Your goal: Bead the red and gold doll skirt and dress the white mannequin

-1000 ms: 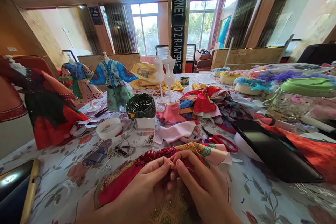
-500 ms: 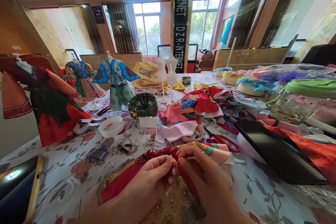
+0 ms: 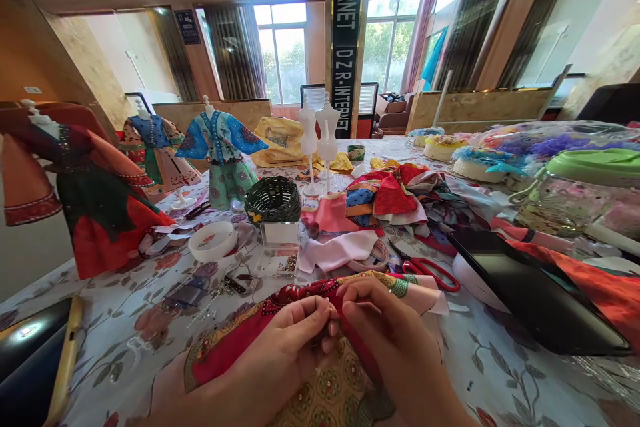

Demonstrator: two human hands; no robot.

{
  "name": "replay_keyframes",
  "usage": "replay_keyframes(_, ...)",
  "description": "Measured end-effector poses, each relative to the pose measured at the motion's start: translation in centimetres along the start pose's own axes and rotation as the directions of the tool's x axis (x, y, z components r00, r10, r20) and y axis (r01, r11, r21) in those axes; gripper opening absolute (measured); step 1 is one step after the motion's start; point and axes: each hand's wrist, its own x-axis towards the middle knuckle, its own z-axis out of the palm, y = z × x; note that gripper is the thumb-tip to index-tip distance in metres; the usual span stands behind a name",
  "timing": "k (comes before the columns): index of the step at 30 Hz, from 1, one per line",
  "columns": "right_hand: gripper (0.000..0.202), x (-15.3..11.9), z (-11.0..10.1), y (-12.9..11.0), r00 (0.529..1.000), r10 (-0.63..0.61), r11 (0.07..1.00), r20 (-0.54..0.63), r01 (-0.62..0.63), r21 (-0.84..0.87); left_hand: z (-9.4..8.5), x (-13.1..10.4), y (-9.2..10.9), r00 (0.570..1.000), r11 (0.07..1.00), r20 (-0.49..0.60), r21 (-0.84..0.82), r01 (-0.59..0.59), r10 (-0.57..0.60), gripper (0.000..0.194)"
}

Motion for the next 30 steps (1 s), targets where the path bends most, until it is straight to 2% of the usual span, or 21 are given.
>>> replay_keyframes(3,0.01,-0.09,0.04,-0.1,1.0,0.001,1.0,0.0,-0.001,0.005,-0.14,0.0,-0.24,1.0,0.999,0.013,0.026,-0.024,0.024,0.043)
replay_keyframes(11,0.008,-0.16,0.21,-0.26,0.992,-0.095,0.993,-0.088,0.087,-0.083,-0.39,-0.09,-0.66,0.996,0.99,0.006,0.108,-0.091,0.091,0.042)
replay_keyframes(17,0.008,-0.19,0.28,-0.55,0.998,-0.01,1.0,-0.059,0.008,-0.025,-0.38,-0.07,-0.58,0.997,0.995,0.014,0.064,-0.075,0.074,0.043)
replay_keyframes(25,0.012,-0.36,0.19,-0.5,0.999,0.01,0.998,-0.042,-0.013,-0.063,-0.48,-0.05,-0.33,0.992,0.988,-0.05,0.105,-0.109,0.115,0.039)
replay_keyframes(30,0.015,-0.36,0.3,-0.56,0.997,0.021,0.997,-0.072,-0.026,-0.068,-0.53,-0.03,-0.49,0.991,0.987,-0.083,0.131,-0.098,0.109,0.038)
